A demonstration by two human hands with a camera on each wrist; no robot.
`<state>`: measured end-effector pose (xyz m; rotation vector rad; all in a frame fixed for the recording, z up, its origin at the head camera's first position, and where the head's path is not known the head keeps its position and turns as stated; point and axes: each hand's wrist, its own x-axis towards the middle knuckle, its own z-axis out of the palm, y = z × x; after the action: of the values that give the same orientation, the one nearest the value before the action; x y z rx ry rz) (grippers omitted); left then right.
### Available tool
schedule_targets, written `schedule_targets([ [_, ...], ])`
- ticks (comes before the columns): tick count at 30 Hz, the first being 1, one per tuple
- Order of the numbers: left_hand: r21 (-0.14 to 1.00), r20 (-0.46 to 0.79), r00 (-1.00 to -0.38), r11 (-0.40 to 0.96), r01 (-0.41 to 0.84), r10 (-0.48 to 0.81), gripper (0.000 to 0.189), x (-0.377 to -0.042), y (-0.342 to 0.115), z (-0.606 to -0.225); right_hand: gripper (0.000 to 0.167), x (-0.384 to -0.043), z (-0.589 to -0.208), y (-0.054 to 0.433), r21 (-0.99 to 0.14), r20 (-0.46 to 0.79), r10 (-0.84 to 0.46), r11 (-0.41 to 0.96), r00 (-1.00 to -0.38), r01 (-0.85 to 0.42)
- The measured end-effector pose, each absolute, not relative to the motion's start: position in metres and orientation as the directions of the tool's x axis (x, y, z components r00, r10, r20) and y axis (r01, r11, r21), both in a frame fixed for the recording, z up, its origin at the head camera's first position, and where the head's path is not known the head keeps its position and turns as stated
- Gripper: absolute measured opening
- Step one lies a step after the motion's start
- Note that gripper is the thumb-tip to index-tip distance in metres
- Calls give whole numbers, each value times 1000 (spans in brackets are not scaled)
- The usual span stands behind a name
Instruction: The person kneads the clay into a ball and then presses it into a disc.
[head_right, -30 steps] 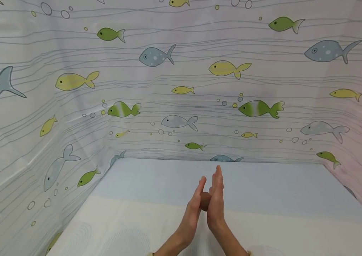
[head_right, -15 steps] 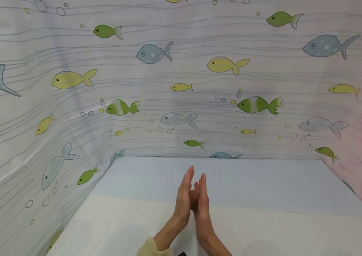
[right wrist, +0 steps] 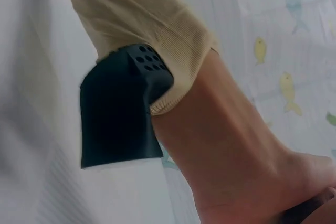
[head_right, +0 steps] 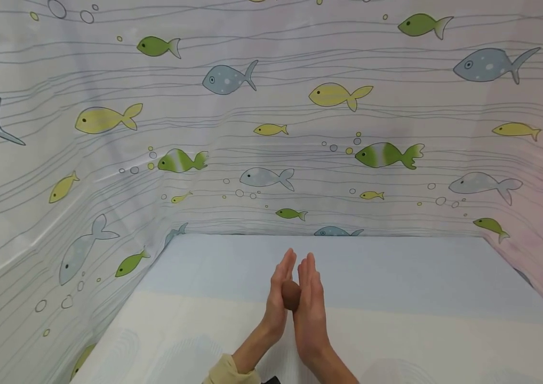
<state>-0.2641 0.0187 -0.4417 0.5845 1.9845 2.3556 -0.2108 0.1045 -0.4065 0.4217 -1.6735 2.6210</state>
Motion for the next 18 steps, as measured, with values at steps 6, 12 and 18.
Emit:
schedule_targets([
  [6,945,318,-909,-174,279,269,61,-256,24,-445,69,-219,-408,107,-882,180,-67,-452,-981,-131],
  [12,932,358,-880,-170,319,312,61,-244,27,-446,71,-232,-412,112,-861,146,-6,-493,-989,-124],
  [18,931,363,-866,-160,327,343,59,-236,27,-442,65,-242,-420,114,-891,157,56,-424,-986,-165],
])
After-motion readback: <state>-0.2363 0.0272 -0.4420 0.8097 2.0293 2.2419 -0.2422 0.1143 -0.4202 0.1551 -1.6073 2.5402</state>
